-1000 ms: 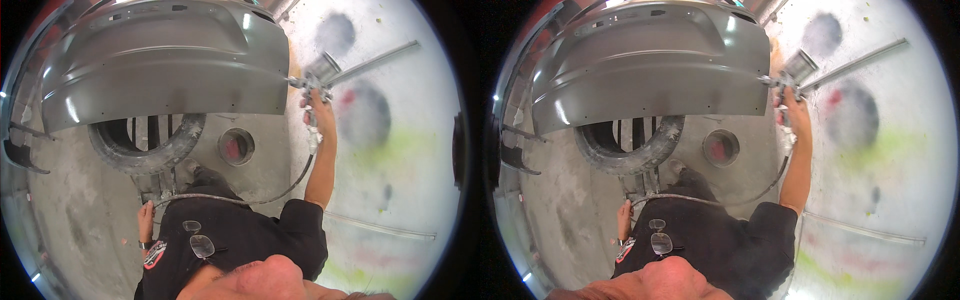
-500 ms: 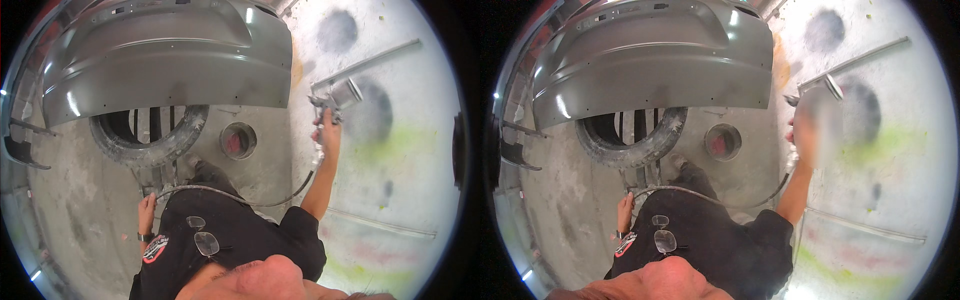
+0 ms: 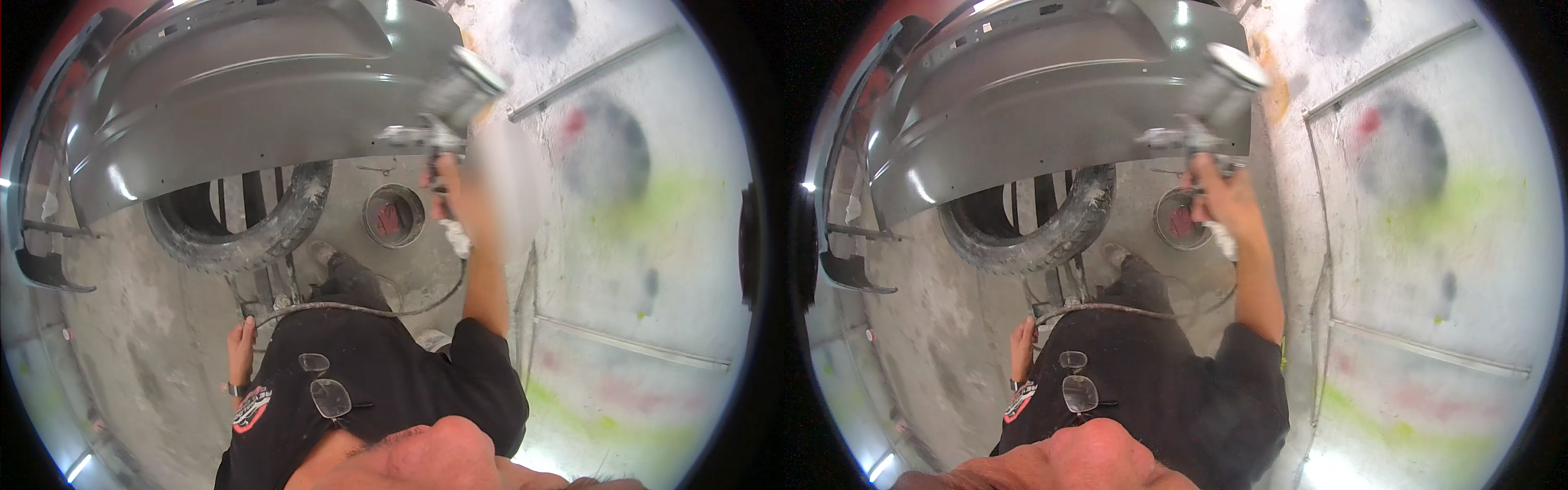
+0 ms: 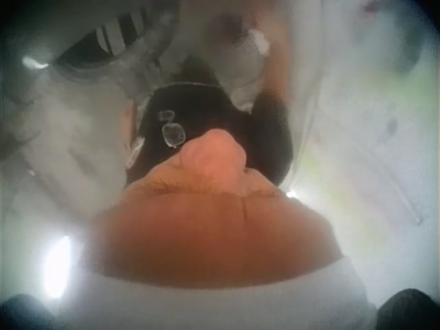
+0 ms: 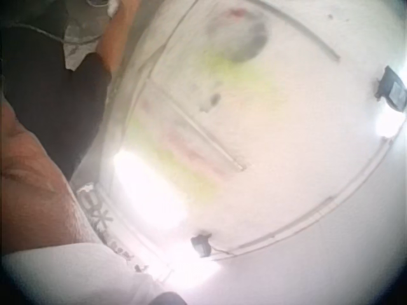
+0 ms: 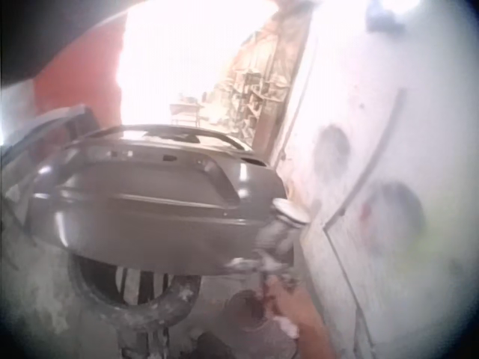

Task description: The person sprays a car door panel and a bumper using a spray gun. The person moves around the parts while holding the hose and applying paint in sweeping motions.

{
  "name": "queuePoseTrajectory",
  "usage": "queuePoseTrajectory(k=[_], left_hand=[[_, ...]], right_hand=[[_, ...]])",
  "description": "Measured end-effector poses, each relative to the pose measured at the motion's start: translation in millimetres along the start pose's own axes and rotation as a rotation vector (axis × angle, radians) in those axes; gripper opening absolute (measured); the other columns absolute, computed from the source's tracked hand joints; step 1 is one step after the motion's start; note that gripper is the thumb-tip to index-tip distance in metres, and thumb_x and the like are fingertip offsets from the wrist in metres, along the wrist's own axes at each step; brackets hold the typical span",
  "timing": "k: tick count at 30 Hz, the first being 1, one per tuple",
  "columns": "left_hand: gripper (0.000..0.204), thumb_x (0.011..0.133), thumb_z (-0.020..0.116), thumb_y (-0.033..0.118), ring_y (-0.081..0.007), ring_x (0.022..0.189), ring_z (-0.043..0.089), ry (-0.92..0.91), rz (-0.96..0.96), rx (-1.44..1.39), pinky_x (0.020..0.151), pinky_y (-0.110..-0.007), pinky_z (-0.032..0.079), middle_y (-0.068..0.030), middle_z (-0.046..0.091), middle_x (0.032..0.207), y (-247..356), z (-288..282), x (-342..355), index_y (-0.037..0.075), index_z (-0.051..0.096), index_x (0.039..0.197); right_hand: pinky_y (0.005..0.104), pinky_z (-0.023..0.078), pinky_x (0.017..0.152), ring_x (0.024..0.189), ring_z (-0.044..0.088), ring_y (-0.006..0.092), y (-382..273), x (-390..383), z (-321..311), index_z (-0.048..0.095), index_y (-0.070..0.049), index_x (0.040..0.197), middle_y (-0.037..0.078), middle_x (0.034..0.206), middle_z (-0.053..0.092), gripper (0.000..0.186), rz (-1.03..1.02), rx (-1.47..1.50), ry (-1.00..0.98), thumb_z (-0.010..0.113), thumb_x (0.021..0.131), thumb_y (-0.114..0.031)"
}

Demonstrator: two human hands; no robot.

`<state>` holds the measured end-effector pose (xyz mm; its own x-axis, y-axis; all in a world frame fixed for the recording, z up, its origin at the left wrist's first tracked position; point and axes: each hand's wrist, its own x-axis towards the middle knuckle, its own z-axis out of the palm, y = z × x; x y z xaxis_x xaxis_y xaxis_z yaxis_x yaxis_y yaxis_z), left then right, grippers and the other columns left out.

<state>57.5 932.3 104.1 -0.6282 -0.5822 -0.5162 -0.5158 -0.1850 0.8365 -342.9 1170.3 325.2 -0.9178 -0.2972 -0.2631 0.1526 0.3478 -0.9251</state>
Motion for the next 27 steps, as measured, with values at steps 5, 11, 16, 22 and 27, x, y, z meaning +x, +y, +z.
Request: queuePoseTrajectory(k=[5,11,16,22,27], left_hand=[[0.044,0.100,0.058,0.041,-0.0049,0.062,0.037,-0.043,-0.050,-0.033,0.055,-0.025,0.029,0.0060,0.046,0.066,3.6,4.8,7.3,0.009,0.054,0.069],[0.046,0.100,0.058,0.041,-0.0052,0.062,0.036,-0.013,-0.034,0.056,0.055,-0.025,0.028,0.0057,0.045,0.065,2.3,5.8,3.7,0.008,0.054,0.069],[0.046,0.100,0.058,0.041,-0.0059,0.062,0.036,-0.001,-0.038,-0.004,0.055,-0.025,0.028,0.0054,0.044,0.065,2.5,5.0,-1.3,0.007,0.054,0.069],[0.044,0.100,0.058,0.041,-0.0058,0.062,0.036,0.014,0.039,-0.020,0.055,-0.025,0.028,0.0060,0.044,0.066,-8.8,-10.5,-5.8,0.009,0.053,0.070],[0.044,0.100,0.058,0.041,-0.0056,0.062,0.035,0.049,0.055,0.015,0.055,-0.025,0.027,0.0063,0.043,0.066,-17.8,-22.7,-19.3,0.009,0.052,0.069]], right_hand=[[0.0269,0.040,0.037,0.042,0.052,0.0115,72.4,13.5,-128.6,0.062,-0.006,0.093,0.005,0.073,0.065,0.049,-0.042,0.112,0.437,0.054,0.098,-0.054],[0.0280,0.040,0.036,0.040,0.052,0.0147,118.2,-5.6,-183.3,0.059,-0.002,0.090,0.009,0.074,0.064,0.052,0.032,0.082,0.876,0.056,0.097,-0.054],[0.0292,0.040,0.036,0.041,0.055,0.0153,86.8,-32.9,-107.4,0.058,0.000,0.086,0.009,0.071,0.063,0.050,-0.062,0.103,0.661,0.054,0.100,-0.048],[0.0241,0.042,0.041,0.047,0.056,0.0096,43.8,-54.0,48.9,0.064,-0.002,0.105,0.005,0.081,0.068,0.029,-0.096,0.162,0.042,0.060,0.099,-0.030],[0.0231,0.043,0.044,0.048,0.056,0.0091,39.6,-53.1,83.8,0.063,-0.003,0.107,0.005,0.080,0.067,0.029,-0.118,0.181,-0.420,0.061,0.098,-0.030]])
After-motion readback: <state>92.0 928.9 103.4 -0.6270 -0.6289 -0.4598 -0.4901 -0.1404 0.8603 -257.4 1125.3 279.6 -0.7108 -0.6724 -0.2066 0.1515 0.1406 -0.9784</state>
